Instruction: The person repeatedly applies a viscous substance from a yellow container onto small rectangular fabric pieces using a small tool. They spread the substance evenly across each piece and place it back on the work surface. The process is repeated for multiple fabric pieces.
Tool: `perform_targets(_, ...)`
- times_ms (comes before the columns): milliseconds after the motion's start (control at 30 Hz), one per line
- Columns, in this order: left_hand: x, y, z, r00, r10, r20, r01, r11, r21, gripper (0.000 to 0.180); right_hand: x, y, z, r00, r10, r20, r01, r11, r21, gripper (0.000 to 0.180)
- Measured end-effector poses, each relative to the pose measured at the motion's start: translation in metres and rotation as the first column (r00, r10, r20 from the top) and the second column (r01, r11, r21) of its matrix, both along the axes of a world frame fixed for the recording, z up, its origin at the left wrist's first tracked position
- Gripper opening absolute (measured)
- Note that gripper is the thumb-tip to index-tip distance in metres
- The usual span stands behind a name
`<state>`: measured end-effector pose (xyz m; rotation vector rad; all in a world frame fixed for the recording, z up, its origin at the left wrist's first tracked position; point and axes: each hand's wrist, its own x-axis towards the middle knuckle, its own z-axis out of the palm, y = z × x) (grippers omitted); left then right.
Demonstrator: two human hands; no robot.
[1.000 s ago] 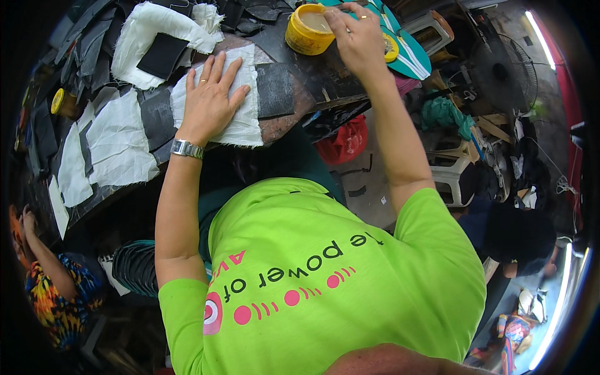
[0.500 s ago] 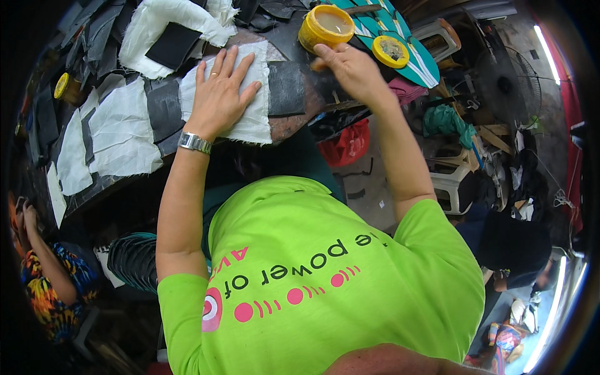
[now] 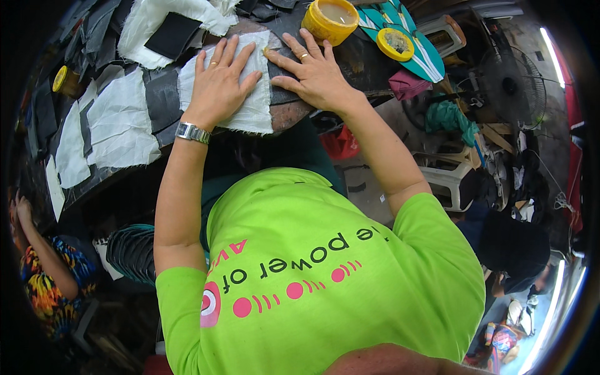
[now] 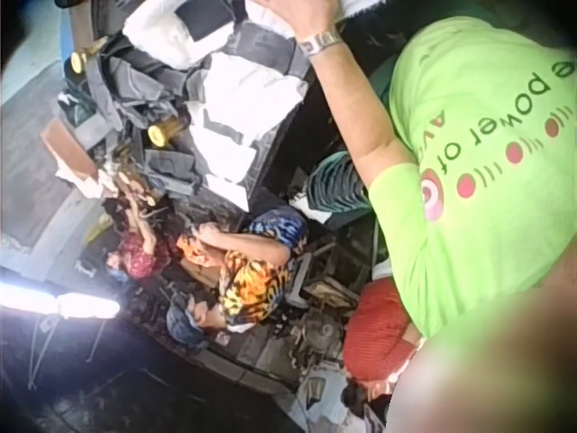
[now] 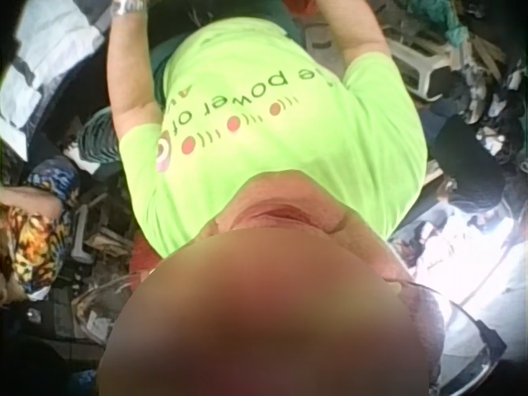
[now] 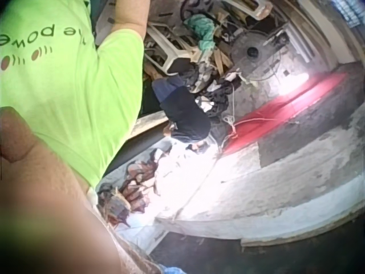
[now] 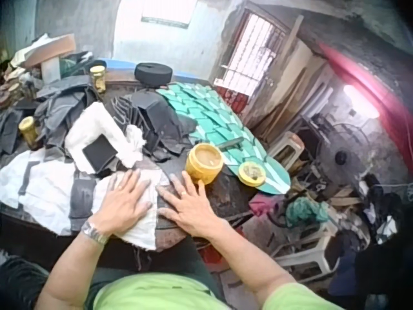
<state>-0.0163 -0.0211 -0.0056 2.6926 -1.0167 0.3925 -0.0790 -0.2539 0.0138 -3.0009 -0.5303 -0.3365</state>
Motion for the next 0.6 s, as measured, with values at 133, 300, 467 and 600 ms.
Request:
perform_targets(133, 0.002, 0.0, 0.0, 1.0, -0.015, 0.026, 0.016, 0.999, -0.045, 0.058, -0.016, -0.016, 0.007, 0.99, 0.113, -0.082, -0.109, 0.993, 0.053, 0.049)
perform_targets(300, 0.003, 0.002, 0.002, 1.0, -0.006, -0.014, 0.006, 0.999, 0.044, 0.058, -0.044, -0.021, 0.015, 0.967, 0.247, -0.059, -0.243, 0.968, 0.069, 0.047)
perform_targets(467, 0.006, 0.002, 0.015, 0.994, -0.01, -0.111, 0.016, 0.999, 0.052, 0.055, -0.061, -0.028, 0.029, 0.919, 0.392, -0.039, -0.358, 0.872, 0.334, 0.03)
perform_targets(600, 0.013, 0.0, 0.035, 0.988, -0.061, -0.142, 0.062, 0.998, 0.001, 0.049, -0.071, -0.036, 0.039, 0.935, 0.355, 0.018, -0.221, 0.541, 0.811, 0.041)
